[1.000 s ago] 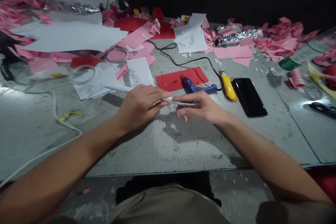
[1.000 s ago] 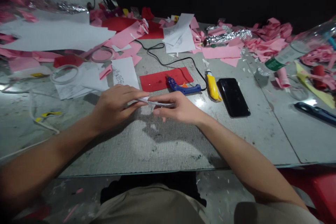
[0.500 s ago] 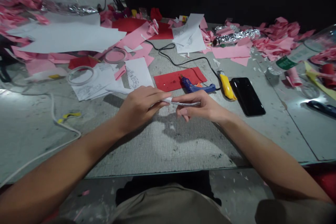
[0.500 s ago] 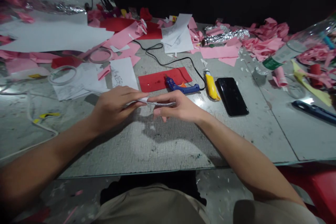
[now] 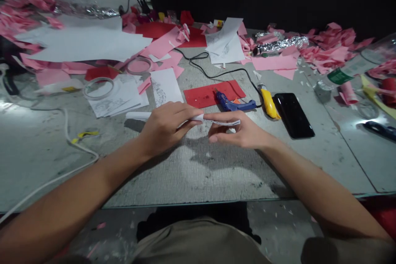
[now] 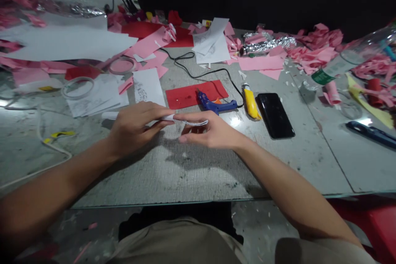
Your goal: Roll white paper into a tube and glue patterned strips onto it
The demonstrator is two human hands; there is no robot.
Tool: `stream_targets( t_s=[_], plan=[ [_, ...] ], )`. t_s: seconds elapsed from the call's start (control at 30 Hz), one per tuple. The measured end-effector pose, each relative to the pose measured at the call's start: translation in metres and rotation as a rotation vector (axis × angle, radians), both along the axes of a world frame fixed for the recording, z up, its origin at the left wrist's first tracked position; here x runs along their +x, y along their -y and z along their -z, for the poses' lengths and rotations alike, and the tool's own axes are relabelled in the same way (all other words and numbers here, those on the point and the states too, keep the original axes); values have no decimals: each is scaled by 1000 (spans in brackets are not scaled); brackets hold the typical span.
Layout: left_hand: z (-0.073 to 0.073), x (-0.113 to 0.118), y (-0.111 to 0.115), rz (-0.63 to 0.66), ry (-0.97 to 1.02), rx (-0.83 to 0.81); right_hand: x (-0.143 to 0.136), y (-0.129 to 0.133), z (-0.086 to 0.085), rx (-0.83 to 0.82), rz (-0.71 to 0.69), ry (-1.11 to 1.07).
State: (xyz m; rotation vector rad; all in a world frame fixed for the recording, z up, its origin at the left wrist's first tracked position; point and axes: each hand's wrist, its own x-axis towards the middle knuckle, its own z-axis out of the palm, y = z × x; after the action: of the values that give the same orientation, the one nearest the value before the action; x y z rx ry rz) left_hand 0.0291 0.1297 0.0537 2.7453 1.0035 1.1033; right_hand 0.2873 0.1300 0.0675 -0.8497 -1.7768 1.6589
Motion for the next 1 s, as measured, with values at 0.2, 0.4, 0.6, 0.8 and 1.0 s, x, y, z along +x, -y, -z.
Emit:
stream_targets(
  t_s=[0.2, 0.4, 0.6, 0.8, 1.0],
  plan=[
    [2, 0, 0, -18, -7, -1, -4, 6, 1, -72, 27, -2],
    [1, 2, 1, -23, 40, 44, -4, 3, 1, -146, 2, -119],
    [0, 3, 1, -39, 115, -12, -4, -7, 10, -221, 77, -309],
    [-1, 6, 5, -54, 120, 27, -5, -7, 15, -350, -18, -422],
    [1, 7, 6, -4, 70, 154, -7, -4, 11, -307, 76, -382]
  ],
)
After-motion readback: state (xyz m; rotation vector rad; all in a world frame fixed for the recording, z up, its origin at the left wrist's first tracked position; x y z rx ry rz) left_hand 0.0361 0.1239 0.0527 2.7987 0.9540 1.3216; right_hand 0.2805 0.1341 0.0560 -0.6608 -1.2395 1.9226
